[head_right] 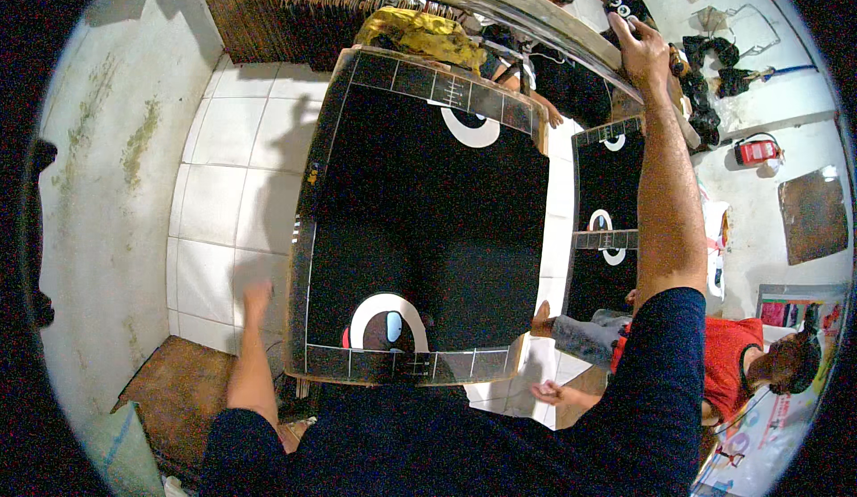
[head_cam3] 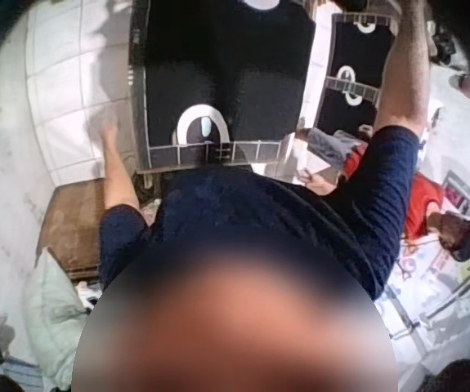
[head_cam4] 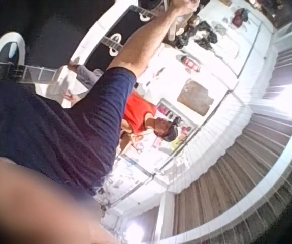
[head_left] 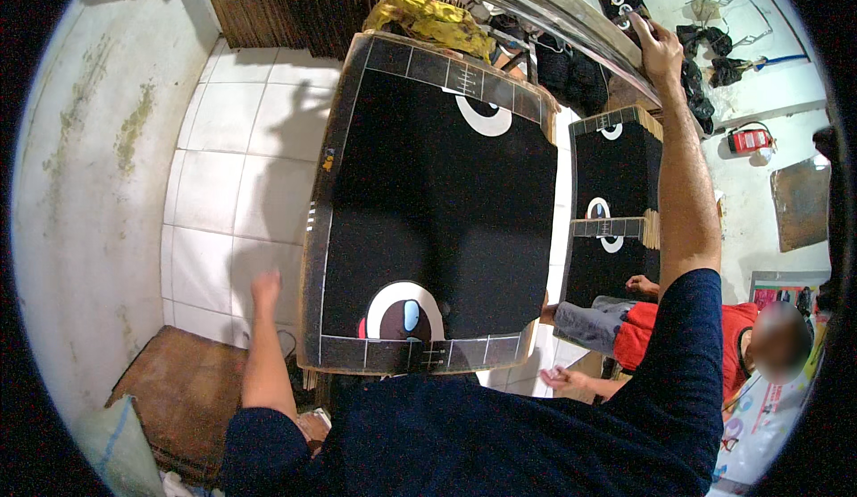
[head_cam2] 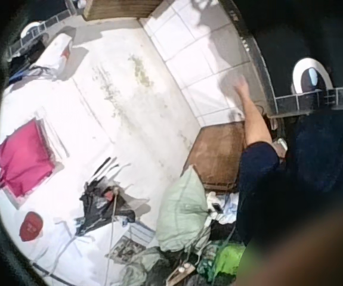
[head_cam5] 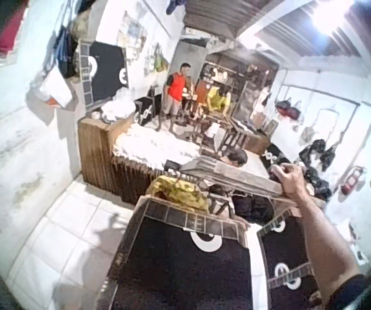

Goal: The person repeatedly aligns a screen printing frame over a black t-shirt and uses a squeegee to pull ink across the mesh. They lift the frame to check the print, then repeat the process multiple times on the same garment.

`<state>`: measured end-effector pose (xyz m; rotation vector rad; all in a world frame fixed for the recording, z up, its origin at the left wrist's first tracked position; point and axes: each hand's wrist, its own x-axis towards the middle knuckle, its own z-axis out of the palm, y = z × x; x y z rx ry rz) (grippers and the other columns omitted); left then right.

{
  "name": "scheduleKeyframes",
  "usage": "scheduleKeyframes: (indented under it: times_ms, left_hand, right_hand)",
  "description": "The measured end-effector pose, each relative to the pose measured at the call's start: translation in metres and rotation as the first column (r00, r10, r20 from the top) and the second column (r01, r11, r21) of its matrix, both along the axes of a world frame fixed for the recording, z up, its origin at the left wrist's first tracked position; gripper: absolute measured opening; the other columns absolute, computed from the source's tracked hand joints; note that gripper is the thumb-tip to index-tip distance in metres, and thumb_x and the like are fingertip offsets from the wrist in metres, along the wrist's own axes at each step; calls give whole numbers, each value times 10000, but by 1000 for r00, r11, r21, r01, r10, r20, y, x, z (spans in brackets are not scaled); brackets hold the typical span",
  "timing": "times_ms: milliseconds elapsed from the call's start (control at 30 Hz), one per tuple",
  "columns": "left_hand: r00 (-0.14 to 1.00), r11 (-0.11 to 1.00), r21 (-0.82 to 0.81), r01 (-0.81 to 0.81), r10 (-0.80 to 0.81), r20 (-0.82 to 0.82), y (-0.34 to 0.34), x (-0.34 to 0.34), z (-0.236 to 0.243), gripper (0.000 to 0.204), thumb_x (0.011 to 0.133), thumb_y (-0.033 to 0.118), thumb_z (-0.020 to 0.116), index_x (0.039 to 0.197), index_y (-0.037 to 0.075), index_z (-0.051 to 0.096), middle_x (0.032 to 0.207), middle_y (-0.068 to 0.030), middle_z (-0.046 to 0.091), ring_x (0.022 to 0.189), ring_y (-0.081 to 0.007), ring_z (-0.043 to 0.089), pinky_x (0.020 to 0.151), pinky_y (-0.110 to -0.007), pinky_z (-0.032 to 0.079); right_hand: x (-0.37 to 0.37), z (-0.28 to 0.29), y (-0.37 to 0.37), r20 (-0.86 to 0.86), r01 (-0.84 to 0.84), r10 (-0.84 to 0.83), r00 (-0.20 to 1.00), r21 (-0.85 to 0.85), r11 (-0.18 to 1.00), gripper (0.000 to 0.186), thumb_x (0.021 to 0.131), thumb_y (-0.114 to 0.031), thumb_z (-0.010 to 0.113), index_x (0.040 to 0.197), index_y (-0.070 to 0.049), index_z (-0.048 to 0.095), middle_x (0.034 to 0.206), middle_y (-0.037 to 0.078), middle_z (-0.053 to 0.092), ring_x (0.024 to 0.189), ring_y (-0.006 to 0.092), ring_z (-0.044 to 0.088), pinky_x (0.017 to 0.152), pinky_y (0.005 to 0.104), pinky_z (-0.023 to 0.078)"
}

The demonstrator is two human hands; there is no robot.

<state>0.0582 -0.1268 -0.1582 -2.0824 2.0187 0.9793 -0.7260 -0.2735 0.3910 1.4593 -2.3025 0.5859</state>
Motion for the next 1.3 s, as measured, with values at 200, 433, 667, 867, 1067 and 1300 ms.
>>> scheduleKeyframes:
  times_ms: [200, 433, 667, 867, 1067, 1300]
  left_hand:
    - [289, 580, 625, -522, 810, -511, 269, 56, -107, 374, 1073, 270, 529, 1210, -18, 724, 1004, -110, 759, 861, -246, 710, 805, -382, 582]
    - [521, 751, 222, -621, 608, -599, 277, 22, -87, 310, 1023, 204, 624, 1314, 142, 711, 1063, -139, 727, 941, -320, 710, 802, -434, 583]
    - [926, 898, -226, -377, 369, -77, 292, 20, -57, 406, 959, 176, 661, 1362, 129, 650, 1166, -206, 697, 1024, -395, 686, 864, -474, 561]
    - [871, 871, 26, -490, 488, 52, 270, 55, -9, 343, 865, 104, 695, 1201, 54, 738, 1117, -223, 742, 1004, -396, 713, 911, -465, 548]
    - [710, 691, -170, -703, 667, -225, 180, 34, 91, 358, 861, 230, 803, 1094, -40, 765, 996, -238, 765, 951, -330, 744, 844, -406, 547]
    - [718, 668, -421, -614, 250, -650, -13, -26, 187, 263, 865, 108, 791, 1075, -49, 775, 1015, -199, 769, 894, -267, 714, 899, -369, 540]
  right_hand:
    - [-24, 14, -14, 39, -26, 25, 999, 18, 1000, 645, 887, -656, 661, 1178, -93, 780, 1122, 172, 771, 1063, 292, 728, 966, 366, 515]
    - [-39, 19, -25, 64, -121, 120, 991, 11, 993, 597, 922, -600, 656, 1177, -74, 778, 1097, 165, 777, 1015, 246, 720, 948, 344, 505]
    - [-64, 17, -32, 92, -117, 119, 989, -32, 993, 602, 920, -585, 680, 1208, -64, 769, 1154, 132, 775, 1069, 223, 705, 976, 329, 502]
    - [-66, 18, -29, 0, -77, 77, 997, 77, 994, 592, 969, -584, 587, 1261, -92, 740, 1181, 181, 747, 1085, 275, 696, 993, 371, 486]
    - [-51, 18, -32, 61, -60, 59, 996, 13, 998, 669, 915, -662, 609, 1234, -92, 755, 1198, 197, 742, 1139, 317, 692, 1026, 384, 471]
    - [-20, 26, -32, 98, -57, 51, 994, 66, 996, 783, 881, -741, 608, 1212, -45, 748, 1169, 229, 737, 1108, 338, 706, 985, 416, 501]
